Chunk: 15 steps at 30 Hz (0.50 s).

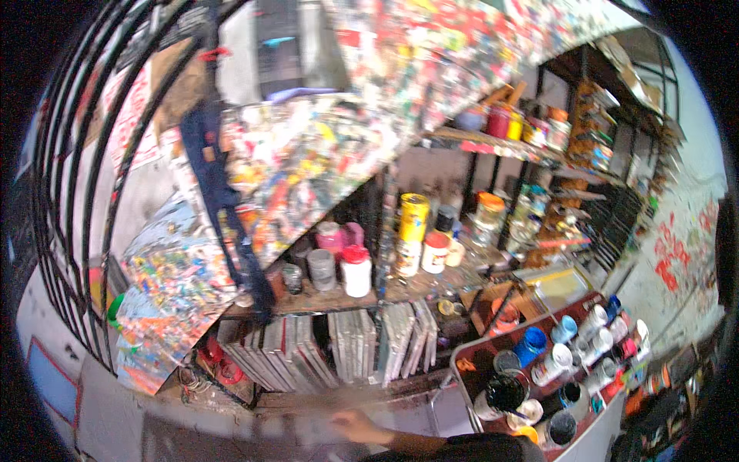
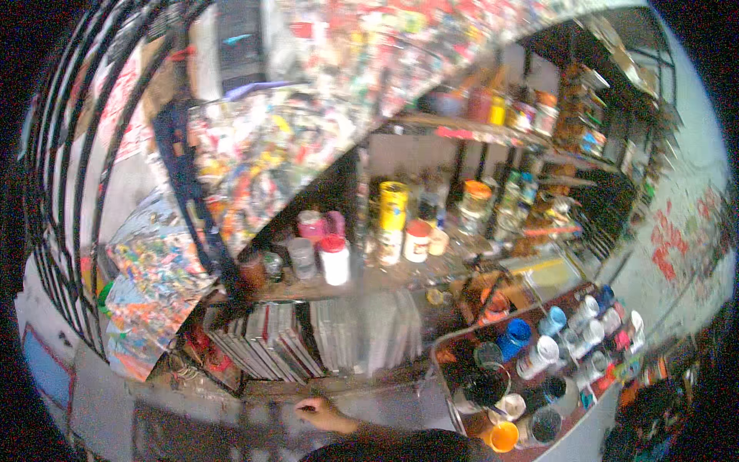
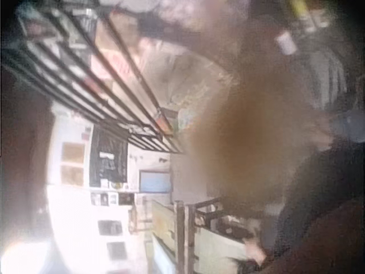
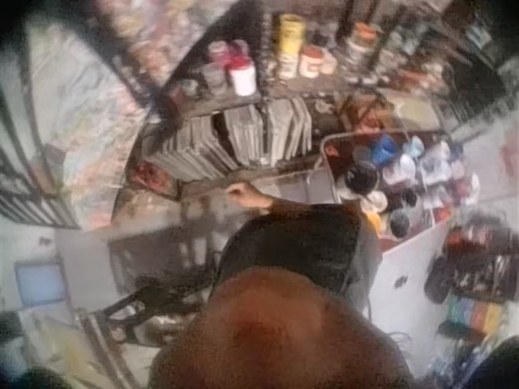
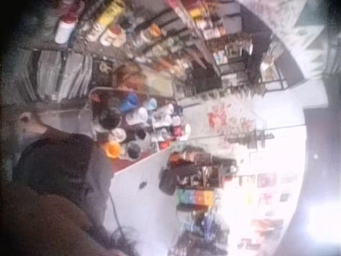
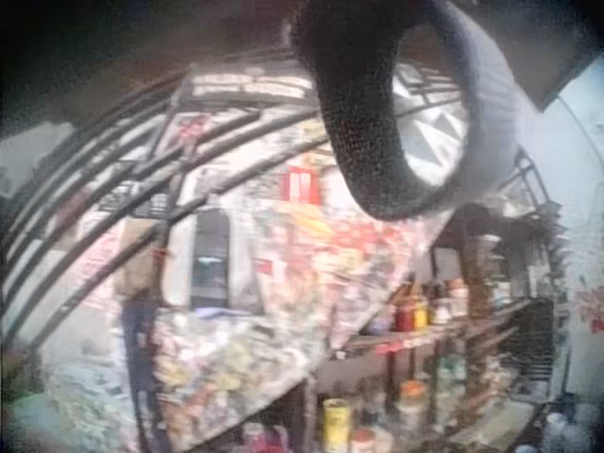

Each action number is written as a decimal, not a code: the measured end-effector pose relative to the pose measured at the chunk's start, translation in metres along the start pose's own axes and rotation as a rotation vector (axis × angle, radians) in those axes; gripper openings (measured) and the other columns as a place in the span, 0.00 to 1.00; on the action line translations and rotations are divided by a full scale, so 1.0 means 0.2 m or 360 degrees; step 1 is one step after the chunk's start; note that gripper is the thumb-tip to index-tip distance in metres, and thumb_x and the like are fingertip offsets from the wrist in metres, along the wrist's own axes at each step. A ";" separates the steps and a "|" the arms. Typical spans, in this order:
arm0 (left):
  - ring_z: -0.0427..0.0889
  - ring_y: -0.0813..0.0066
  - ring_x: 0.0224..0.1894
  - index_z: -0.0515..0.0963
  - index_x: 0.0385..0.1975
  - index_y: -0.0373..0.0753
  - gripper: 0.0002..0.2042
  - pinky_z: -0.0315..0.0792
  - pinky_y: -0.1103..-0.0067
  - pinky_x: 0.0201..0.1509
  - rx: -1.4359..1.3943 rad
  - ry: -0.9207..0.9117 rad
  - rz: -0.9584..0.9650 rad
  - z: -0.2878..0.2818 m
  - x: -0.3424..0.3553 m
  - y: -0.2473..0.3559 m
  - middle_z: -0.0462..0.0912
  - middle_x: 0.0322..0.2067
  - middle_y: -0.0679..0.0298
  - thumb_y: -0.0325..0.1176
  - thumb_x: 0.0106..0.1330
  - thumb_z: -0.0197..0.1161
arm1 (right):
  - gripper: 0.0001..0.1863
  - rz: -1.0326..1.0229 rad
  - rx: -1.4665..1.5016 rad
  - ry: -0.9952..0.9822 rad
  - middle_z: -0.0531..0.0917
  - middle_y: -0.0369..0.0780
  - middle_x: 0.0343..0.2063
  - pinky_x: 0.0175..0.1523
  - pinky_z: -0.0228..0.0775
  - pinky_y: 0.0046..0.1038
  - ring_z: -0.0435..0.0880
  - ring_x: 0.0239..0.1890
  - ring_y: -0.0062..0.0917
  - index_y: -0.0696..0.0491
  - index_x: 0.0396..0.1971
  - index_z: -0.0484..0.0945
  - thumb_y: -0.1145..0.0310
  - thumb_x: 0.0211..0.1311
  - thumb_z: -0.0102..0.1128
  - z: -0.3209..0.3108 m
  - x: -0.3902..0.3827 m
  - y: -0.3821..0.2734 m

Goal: The person scoops white paste from a container and spreads it evenly across a screen using a green spatula. After finishing, they wipe their hands on a cloth, place the coated screen on a rack, and remove a protective plastic film from another screen.

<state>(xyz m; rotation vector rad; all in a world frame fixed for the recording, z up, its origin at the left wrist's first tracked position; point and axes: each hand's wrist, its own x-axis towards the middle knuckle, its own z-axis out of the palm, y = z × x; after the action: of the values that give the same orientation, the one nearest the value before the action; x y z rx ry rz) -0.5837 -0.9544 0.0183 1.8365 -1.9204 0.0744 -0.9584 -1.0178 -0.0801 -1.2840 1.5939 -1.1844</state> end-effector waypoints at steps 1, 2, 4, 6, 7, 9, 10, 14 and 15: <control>0.68 0.59 0.52 0.63 0.53 0.32 0.23 0.62 0.70 0.53 0.0030 0.0030 -0.0072 -0.02 -0.01 -0.06 0.68 0.51 0.49 0.42 0.63 0.47 | 0.13 -0.0062 -0.0043 -0.0093 0.81 0.41 0.35 0.46 0.68 0.25 0.78 0.38 0.22 0.58 0.38 0.77 0.68 0.54 0.57 0.08 0.09 -0.01; 0.69 0.59 0.52 0.64 0.53 0.32 0.23 0.62 0.71 0.53 0.0056 0.0071 -0.0147 -0.04 -0.02 -0.11 0.69 0.50 0.49 0.41 0.63 0.47 | 0.13 -0.0129 -0.0085 -0.0189 0.81 0.41 0.35 0.46 0.68 0.25 0.78 0.38 0.22 0.58 0.38 0.77 0.68 0.54 0.58 0.18 0.19 -0.02; 0.70 0.60 0.51 0.64 0.52 0.31 0.21 0.64 0.72 0.52 0.0133 0.0169 -0.0350 -0.10 -0.10 -0.24 0.70 0.49 0.48 0.39 0.64 0.48 | 0.13 -0.0193 -0.0059 -0.0440 0.81 0.40 0.35 0.47 0.68 0.25 0.77 0.38 0.21 0.57 0.38 0.77 0.67 0.55 0.58 0.44 0.41 -0.03; 0.72 0.60 0.50 0.65 0.52 0.30 0.20 0.66 0.73 0.52 0.0180 0.0233 -0.0493 -0.11 -0.14 -0.35 0.72 0.48 0.48 0.38 0.64 0.48 | 0.12 -0.0129 0.0071 -0.0682 0.81 0.38 0.34 0.45 0.69 0.25 0.77 0.38 0.20 0.57 0.38 0.77 0.67 0.55 0.58 0.68 0.57 -0.08; 0.73 0.60 0.50 0.66 0.51 0.29 0.20 0.67 0.74 0.52 0.0220 0.0262 -0.0522 -0.10 -0.11 -0.37 0.73 0.48 0.47 0.37 0.65 0.48 | 0.12 -0.0137 0.0092 -0.0729 0.81 0.37 0.33 0.44 0.69 0.24 0.77 0.37 0.19 0.57 0.37 0.78 0.67 0.56 0.58 0.77 0.66 -0.07; 0.75 0.62 0.47 0.72 0.46 0.30 0.13 0.67 0.75 0.51 -0.0103 0.0322 -0.0792 -0.08 0.08 -0.31 0.76 0.44 0.50 0.30 0.65 0.47 | 0.10 -0.0154 0.0160 -0.0914 0.81 0.36 0.31 0.40 0.70 0.22 0.78 0.34 0.17 0.57 0.35 0.78 0.68 0.56 0.58 1.04 0.83 -0.16; 0.76 0.61 0.44 0.74 0.43 0.30 0.11 0.68 0.76 0.50 -0.0639 0.0418 -0.1259 -0.06 0.20 -0.32 0.78 0.41 0.50 0.27 0.64 0.50 | 0.09 -0.0183 0.0183 -0.0947 0.81 0.36 0.31 0.38 0.70 0.20 0.78 0.32 0.17 0.57 0.35 0.78 0.69 0.55 0.58 1.12 0.91 -0.23; 0.74 0.67 0.48 0.74 0.47 0.36 0.20 0.68 0.69 0.50 -0.0897 0.0405 -0.1294 0.23 0.13 -0.81 0.75 0.47 0.54 0.26 0.51 0.63 | 0.07 -0.0343 0.0078 -0.0963 0.80 0.38 0.28 0.34 0.69 0.17 0.77 0.28 0.17 0.60 0.33 0.78 0.76 0.53 0.58 1.54 1.24 -0.24; 0.76 0.73 0.40 0.76 0.40 0.34 0.17 0.70 0.76 0.43 -0.0830 0.0539 -0.1411 0.23 0.25 -0.81 0.78 0.38 0.57 0.19 0.48 0.61 | 0.06 -0.0408 0.0049 -0.1053 0.80 0.38 0.27 0.33 0.69 0.17 0.77 0.27 0.17 0.60 0.31 0.78 0.76 0.53 0.59 1.62 1.30 -0.29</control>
<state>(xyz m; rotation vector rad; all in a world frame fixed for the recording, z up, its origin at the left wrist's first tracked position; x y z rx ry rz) -0.4415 -1.0332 -0.0501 1.9550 -0.6932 -0.3479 -0.6923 -1.3400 -0.1187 -1.6730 0.9457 -0.7930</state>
